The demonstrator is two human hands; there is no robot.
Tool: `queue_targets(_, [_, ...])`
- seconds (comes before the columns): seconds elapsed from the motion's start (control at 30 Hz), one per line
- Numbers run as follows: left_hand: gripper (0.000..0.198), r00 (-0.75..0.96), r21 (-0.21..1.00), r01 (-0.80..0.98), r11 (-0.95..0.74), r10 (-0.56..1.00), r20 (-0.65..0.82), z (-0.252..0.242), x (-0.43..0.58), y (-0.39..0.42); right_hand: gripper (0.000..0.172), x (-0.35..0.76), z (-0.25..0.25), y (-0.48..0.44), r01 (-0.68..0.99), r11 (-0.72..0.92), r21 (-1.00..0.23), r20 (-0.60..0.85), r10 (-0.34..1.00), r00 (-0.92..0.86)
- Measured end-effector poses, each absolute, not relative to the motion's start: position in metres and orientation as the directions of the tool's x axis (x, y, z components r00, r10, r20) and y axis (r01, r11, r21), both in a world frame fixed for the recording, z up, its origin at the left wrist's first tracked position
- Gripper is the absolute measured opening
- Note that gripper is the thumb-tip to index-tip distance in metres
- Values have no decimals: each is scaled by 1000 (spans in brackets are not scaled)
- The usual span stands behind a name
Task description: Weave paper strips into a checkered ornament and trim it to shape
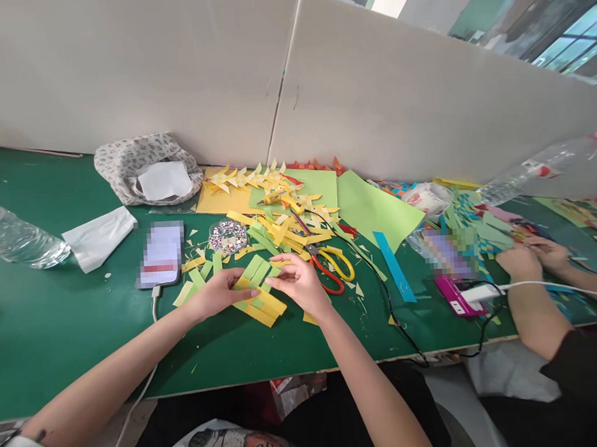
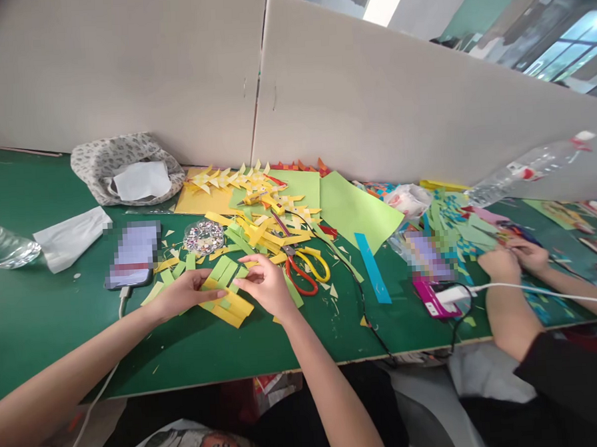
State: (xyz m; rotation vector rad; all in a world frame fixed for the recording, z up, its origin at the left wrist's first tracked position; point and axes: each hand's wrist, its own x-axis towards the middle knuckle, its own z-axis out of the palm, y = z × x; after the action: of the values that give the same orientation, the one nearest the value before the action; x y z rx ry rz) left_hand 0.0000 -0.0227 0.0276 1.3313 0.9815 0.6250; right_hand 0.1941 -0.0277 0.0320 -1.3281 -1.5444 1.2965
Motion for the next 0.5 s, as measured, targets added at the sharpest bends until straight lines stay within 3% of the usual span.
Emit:
queue_targets(0.2, [23,452,974,90,209,863,-227,21,1,-24,31,187,29,-29,222,-48,-974,-85,983,-162])
queue_targets(0.33, [16,423,965,-7,262,875,-235,20,2,-24,40,187,28,-28,162,-76,-984,-98,986,-135])
queue_targets(0.5, [34,316,916,-174,361,902,-295,18,1,-19,51,187,30,-30,198,-113,-974,-154,967,-202])
